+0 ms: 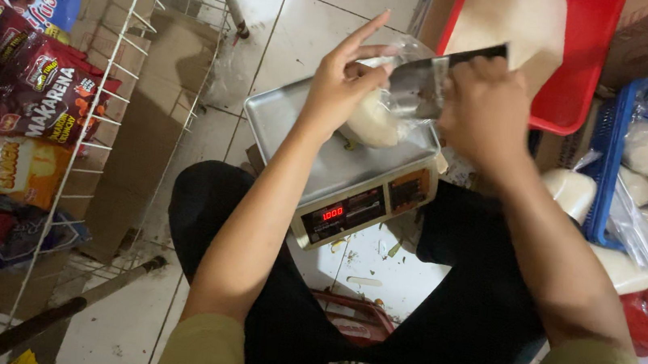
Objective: The person scoops sugar from a red bin into a plastic bag, weighs the bag on a digital scale, and ties it closed by hand.
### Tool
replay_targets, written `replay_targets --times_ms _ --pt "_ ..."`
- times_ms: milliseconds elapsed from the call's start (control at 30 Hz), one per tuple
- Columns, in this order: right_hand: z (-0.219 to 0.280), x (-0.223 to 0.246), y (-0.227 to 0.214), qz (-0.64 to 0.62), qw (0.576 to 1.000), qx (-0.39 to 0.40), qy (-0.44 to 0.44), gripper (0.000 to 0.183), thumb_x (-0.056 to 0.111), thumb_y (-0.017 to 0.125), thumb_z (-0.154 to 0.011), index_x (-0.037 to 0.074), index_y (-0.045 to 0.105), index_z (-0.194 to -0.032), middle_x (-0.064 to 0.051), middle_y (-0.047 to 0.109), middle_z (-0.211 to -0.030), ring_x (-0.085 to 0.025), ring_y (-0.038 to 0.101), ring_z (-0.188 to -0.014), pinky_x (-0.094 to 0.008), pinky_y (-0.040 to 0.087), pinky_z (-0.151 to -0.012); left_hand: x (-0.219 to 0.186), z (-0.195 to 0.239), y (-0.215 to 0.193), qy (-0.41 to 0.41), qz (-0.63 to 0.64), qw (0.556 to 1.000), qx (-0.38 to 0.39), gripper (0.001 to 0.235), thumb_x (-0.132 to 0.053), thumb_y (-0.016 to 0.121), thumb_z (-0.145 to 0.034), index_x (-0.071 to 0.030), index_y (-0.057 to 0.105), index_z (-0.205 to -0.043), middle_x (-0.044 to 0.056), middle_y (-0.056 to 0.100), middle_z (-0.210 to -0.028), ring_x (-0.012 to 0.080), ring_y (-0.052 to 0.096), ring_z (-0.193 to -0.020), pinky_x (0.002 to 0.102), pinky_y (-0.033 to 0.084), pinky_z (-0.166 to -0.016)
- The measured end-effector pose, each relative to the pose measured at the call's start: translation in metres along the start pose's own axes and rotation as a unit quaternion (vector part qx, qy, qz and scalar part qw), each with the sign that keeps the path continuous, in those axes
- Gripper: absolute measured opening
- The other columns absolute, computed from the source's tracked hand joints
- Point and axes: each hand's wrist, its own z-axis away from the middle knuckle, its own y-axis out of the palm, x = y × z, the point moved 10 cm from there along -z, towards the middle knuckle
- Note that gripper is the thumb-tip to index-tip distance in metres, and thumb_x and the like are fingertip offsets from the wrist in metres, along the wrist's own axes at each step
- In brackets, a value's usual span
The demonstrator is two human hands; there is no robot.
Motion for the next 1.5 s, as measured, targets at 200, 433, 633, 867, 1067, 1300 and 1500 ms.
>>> replay_targets --times_ms 200,433,633,867,1067,1300,1500 --pt "-0.011 0.032 0.023 -0.014 0.998 -0.038 -0.046 0.005 0.013 0.067 -0.083 0.009 0.068 -0.084 -0.01 0.066 -0.09 -0.031 0.063 -0.09 -0.046 0.047 -0.081 0.007 0.0 0.007 -0.008 0.047 0.999 0.007 0.067 -0.009 0.078 -0.097 -0.017 0.049 -0.157 0.015 0.071 -0.128 0.0085 0.066 -0.085 0.023 0.055 -0.085" --pt "-0.016 -0.017 0.121 -0.216 0.961 0.147 0.089 0.02 0.02 0.067 -0.085 0.004 0.074 -0.094 -0.02 0.07 -0.086 -0.039 0.067 -0.083 -0.049 0.052 -0.077 0.025 -0.002 0.02 -0.038 0.075 0.996 0.037 0.065 -0.012 0.077 -0.097 -0.016 0.048 -0.155 0.016 0.071 -0.135 0.0106 0.073 -0.096 0.026 0.058 -0.091" --pt "0.002 -0.066 0.172 -0.385 0.847 0.263 0.256 0.024 0.025 0.067 -0.094 0.002 0.074 -0.101 -0.011 0.07 -0.082 -0.023 0.065 -0.075 -0.038 0.05 -0.07 0.019 0.0 0.017 -0.081 -0.001 0.996 0.041 0.065 -0.013 0.078 -0.092 -0.016 0.051 -0.15 0.01 0.066 -0.14 0.007 0.069 -0.088 0.024 0.06 -0.081" --pt "0.028 -0.086 0.168 -0.567 0.673 0.251 0.403 0.015 0.016 0.065 -0.095 0.004 0.071 -0.1 -0.004 0.068 -0.082 -0.016 0.063 -0.071 -0.033 0.051 -0.063 -0.007 0.0 0.014 -0.01 0.039 0.997 0.064 0.06 -0.007 0.08 -0.094 -0.012 0.057 -0.149 0.011 0.063 -0.148 0.0048 0.062 -0.085 0.021 0.058 -0.082" --pt "0.036 -0.105 0.164 -0.561 0.694 0.225 0.391 0.016 0.018 0.066 -0.096 0.005 0.073 -0.104 -0.001 0.069 -0.086 -0.012 0.061 -0.075 -0.028 0.05 -0.066 -0.02 0.002 0.015 0.028 -0.081 0.994 0.062 0.053 -0.014 0.079 -0.095 -0.014 0.06 -0.144 0.003 0.067 -0.142 0.0015 0.062 -0.075 0.018 0.055 -0.071" --pt "0.043 -0.145 0.141 -0.464 0.799 0.219 0.312 0.018 0.019 0.069 -0.099 0.005 0.074 -0.108 -0.002 0.068 -0.095 -0.013 0.056 -0.084 -0.032 0.041 -0.072 -0.012 0.004 0.001 0.065 -0.167 0.984 -0.001 0.046 -0.033 0.08 -0.097 -0.016 0.067 -0.138 0.0 0.075 -0.131 0.0029 0.056 -0.076 0.02 0.046 -0.065" --pt "0.05 -0.155 0.12 -0.52 0.79 0.156 0.287 0.016 0.013 0.069 -0.099 0.002 0.072 -0.11 -0.002 0.072 -0.106 -0.013 0.064 -0.105 -0.029 0.046 -0.098 -0.012 0.004 0.004 0.089 -0.183 0.979 -0.002 0.043 -0.041 0.081 -0.1 -0.015 0.071 -0.132 -0.001 0.076 -0.125 0.0071 0.061 -0.082 0.022 0.051 -0.071"
